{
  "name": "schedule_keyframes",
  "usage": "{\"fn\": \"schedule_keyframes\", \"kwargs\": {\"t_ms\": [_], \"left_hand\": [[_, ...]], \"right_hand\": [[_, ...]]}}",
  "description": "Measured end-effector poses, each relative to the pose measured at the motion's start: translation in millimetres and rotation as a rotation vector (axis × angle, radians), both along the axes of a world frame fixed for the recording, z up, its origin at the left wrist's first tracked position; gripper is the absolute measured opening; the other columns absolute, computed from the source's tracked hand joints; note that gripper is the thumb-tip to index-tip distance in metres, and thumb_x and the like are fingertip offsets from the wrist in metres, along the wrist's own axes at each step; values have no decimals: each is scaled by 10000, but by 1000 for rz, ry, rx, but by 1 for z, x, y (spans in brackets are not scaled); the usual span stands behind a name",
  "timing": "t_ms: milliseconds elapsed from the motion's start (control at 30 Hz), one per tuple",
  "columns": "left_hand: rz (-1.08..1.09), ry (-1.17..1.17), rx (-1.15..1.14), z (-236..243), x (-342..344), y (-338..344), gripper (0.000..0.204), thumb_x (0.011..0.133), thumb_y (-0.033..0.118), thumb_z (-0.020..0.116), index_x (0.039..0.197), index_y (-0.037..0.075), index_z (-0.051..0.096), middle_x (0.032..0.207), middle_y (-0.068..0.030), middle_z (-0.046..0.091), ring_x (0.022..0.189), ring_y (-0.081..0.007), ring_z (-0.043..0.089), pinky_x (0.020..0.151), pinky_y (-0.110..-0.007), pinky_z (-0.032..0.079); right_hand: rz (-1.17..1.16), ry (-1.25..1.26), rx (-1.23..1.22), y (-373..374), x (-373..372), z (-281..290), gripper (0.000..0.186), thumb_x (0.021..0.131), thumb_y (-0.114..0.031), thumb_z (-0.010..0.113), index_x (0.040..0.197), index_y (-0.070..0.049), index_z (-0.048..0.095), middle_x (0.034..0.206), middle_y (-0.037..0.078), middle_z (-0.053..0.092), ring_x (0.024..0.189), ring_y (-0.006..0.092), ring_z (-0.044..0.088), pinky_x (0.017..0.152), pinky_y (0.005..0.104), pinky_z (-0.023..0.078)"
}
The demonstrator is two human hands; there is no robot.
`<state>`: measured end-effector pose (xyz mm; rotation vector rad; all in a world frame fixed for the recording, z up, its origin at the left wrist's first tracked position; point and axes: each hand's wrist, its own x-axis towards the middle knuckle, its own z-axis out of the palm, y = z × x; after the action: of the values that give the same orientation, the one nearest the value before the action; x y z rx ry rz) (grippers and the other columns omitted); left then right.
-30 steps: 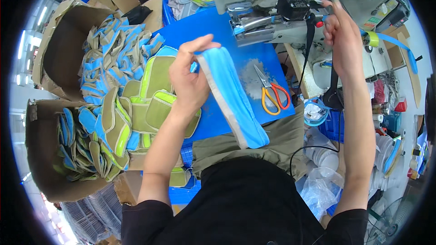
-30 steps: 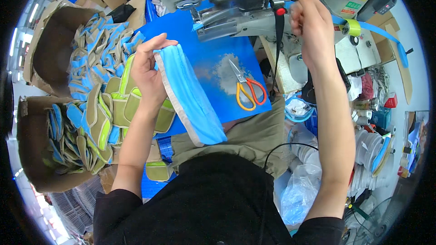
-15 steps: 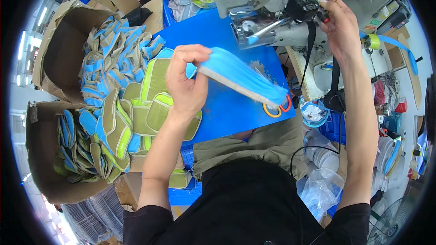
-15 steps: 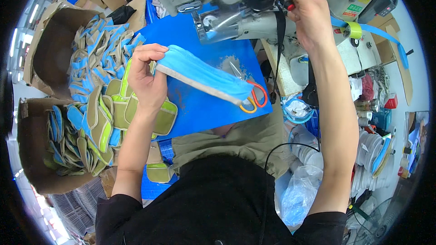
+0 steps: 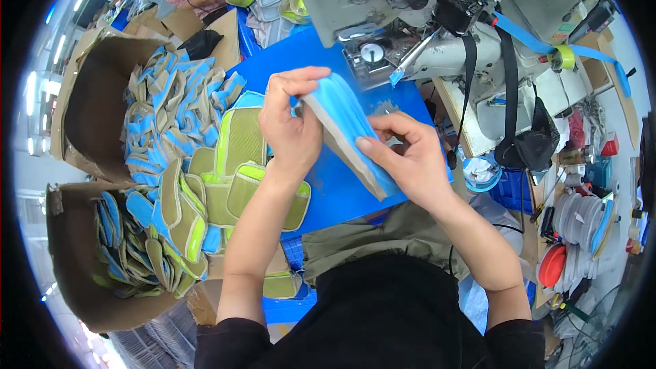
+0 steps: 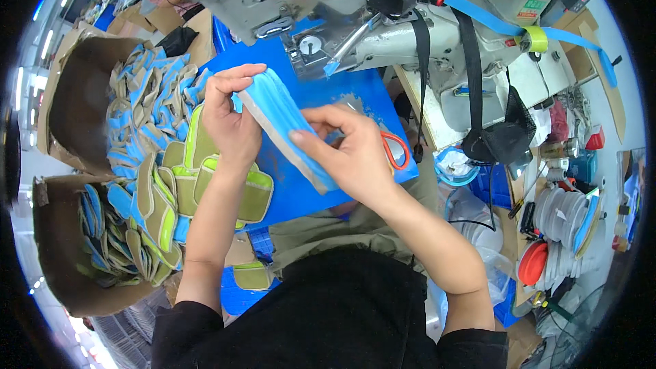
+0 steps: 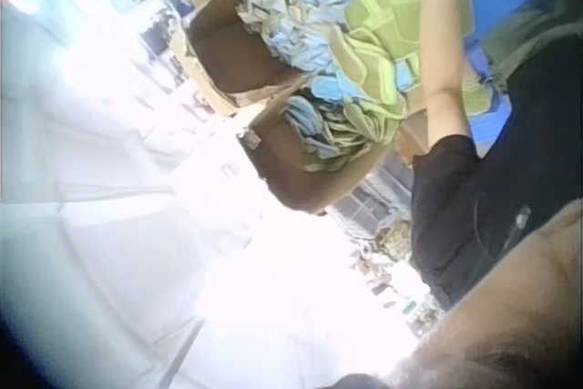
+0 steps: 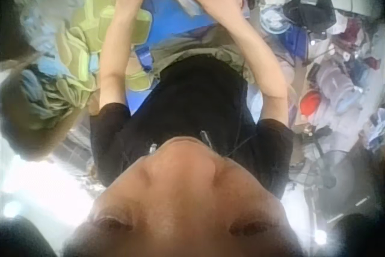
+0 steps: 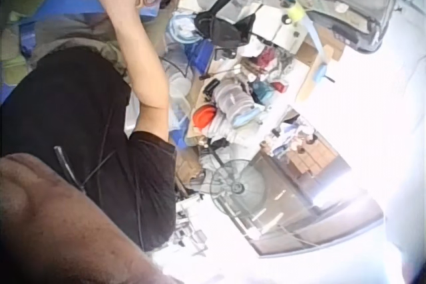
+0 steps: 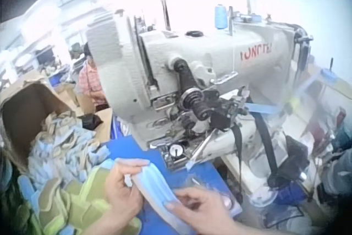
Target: The person aligns a light blue fabric piece with a beige mesh fabric piece and sews them together using a sewing machine. They repeatedly pick up fabric pieces, position them under the needle, and guide them through the machine. The person also uses scissors to trim threads after sewing.
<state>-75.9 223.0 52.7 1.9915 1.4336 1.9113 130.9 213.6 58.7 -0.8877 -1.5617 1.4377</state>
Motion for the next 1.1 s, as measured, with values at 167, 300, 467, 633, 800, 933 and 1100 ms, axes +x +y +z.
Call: {"fn": "schedule_keyframes", "kwargs": {"t_ms": [167, 300, 467, 633, 800, 933, 1100], "left_hand": [[79, 73, -31, -1, 2, 31, 224, 775, -143, 610, 920, 28, 615, 960, -133, 719, 878, -271, 676, 763, -349, 525], [184, 114, -69, -2, -3, 43, 167, 775, -103, 624, 895, 12, 625, 845, -129, 657, 787, -269, 644, 714, -341, 506], [206, 142, -51, -1, -4, 48, 151, 769, -75, 636, 900, 0, 634, 818, -126, 643, 701, -287, 617, 664, -354, 493], [232, 272, -19, 6, 3, 43, 180, 767, -76, 641, 928, 4, 652, 831, -131, 646, 707, -290, 617, 660, -376, 496], [248, 272, -43, 10, 5, 45, 185, 771, -71, 649, 938, 6, 669, 852, -137, 654, 738, -297, 636, 681, -373, 504], [264, 189, -107, 12, 10, 48, 175, 780, -65, 646, 940, 0, 671, 858, -143, 668, 753, -294, 659, 696, -361, 515], [268, 105, -70, -8, 5, 48, 174, 777, -69, 637, 937, -4, 658, 855, -137, 683, 746, -267, 674, 688, -352, 525]], "right_hand": [[25, 332, -322, 14, -17, -7, 208, 944, -126, 757, 1090, 17, 721, 895, 38, 738, 764, 68, 660, 687, 236, 520], [32, 479, -488, 23, -24, -1, 196, 943, -106, 753, 1077, 29, 704, 901, 56, 737, 756, 72, 666, 679, 230, 529], [19, 558, -569, 26, -29, -4, 217, 937, -121, 763, 1083, 26, 699, 913, 60, 740, 754, 71, 668, 673, 229, 531], [38, 627, -656, 25, -21, -4, 224, 935, -129, 764, 1087, 21, 699, 926, 54, 744, 759, 64, 668, 671, 222, 526], [38, 680, -689, 26, -24, -4, 203, 939, -127, 760, 1081, 7, 705, 929, 53, 747, 779, 67, 677, 698, 225, 536], [15, 679, -639, 28, -29, -6, 202, 940, -125, 761, 1081, 7, 702, 924, 53, 746, 776, 68, 674, 698, 227, 536], [-17, 590, -519, 25, -32, -5, 210, 933, -121, 771, 1074, 15, 695, 898, 47, 736, 761, 64, 663, 680, 224, 527]]}}
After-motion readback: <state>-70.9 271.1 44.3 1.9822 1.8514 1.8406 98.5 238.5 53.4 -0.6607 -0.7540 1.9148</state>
